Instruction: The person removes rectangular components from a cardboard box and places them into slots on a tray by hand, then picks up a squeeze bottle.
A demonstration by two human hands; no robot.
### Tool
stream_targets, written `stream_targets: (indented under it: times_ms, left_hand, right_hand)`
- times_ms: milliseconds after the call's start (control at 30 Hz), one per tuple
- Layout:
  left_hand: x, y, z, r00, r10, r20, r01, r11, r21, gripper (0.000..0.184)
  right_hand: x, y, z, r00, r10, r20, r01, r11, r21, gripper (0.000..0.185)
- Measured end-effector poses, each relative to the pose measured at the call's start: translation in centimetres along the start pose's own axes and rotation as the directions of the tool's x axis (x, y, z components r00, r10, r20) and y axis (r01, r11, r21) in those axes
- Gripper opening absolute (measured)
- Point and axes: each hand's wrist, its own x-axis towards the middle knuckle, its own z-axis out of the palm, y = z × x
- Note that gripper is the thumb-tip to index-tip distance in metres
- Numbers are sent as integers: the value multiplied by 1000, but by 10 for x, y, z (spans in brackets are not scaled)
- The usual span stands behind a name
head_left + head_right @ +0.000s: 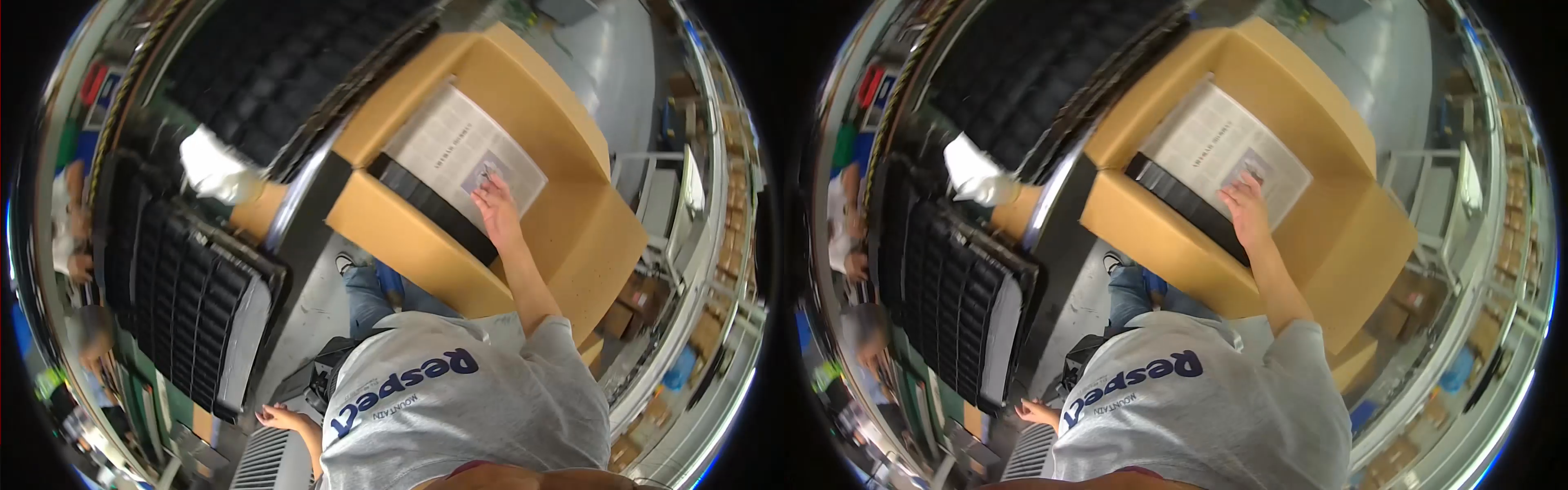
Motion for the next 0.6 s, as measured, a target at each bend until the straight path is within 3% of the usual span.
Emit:
stream_targets:
  times_ms: [67,133,200,267,333,400,433,500,567,600]
  left_hand:
    - [-52,49,41,936,140,322,-132,990,-47,42]
    - [-95,112,89,715,282,639,-295,951,-90,34]
    - [-142,167,140,497,343,797,-341,922,-184,34]
    - [-186,203,180,325,431,842,-331,885,-326,35]
    - [-226,229,205,122,483,867,-406,822,-400,34]
    - [-258,239,225,4,486,874,-335,824,-457,31]
    - [-271,240,235,-6,481,877,-348,821,-453,31]
    - [-294,241,252,-151,377,914,-304,862,-406,29]
    - [-315,245,271,-225,303,926,-331,870,-365,27]
    - [-324,243,285,-286,341,896,-418,797,-436,27]
  right_hand:
    - [11,9,-41,1000,3,0,-3,999,44,53]
    - [14,21,-73,997,15,71,-23,995,101,53]
    - [6,21,-65,996,6,93,-18,991,134,55]
    - [-12,-6,-27,998,16,61,-26,988,152,57]
    - [-21,-25,-10,993,-34,111,41,997,-64,58]
    - [-26,-39,-3,992,-35,118,43,997,-66,58]
    - [-28,-45,0,989,-46,140,58,995,-83,58]
    - [-27,-52,0,981,-66,185,90,988,-123,58]
    - [-22,-54,-3,982,-76,174,100,987,-129,56]
    - [-20,-54,-5,981,-84,173,109,984,-143,54]
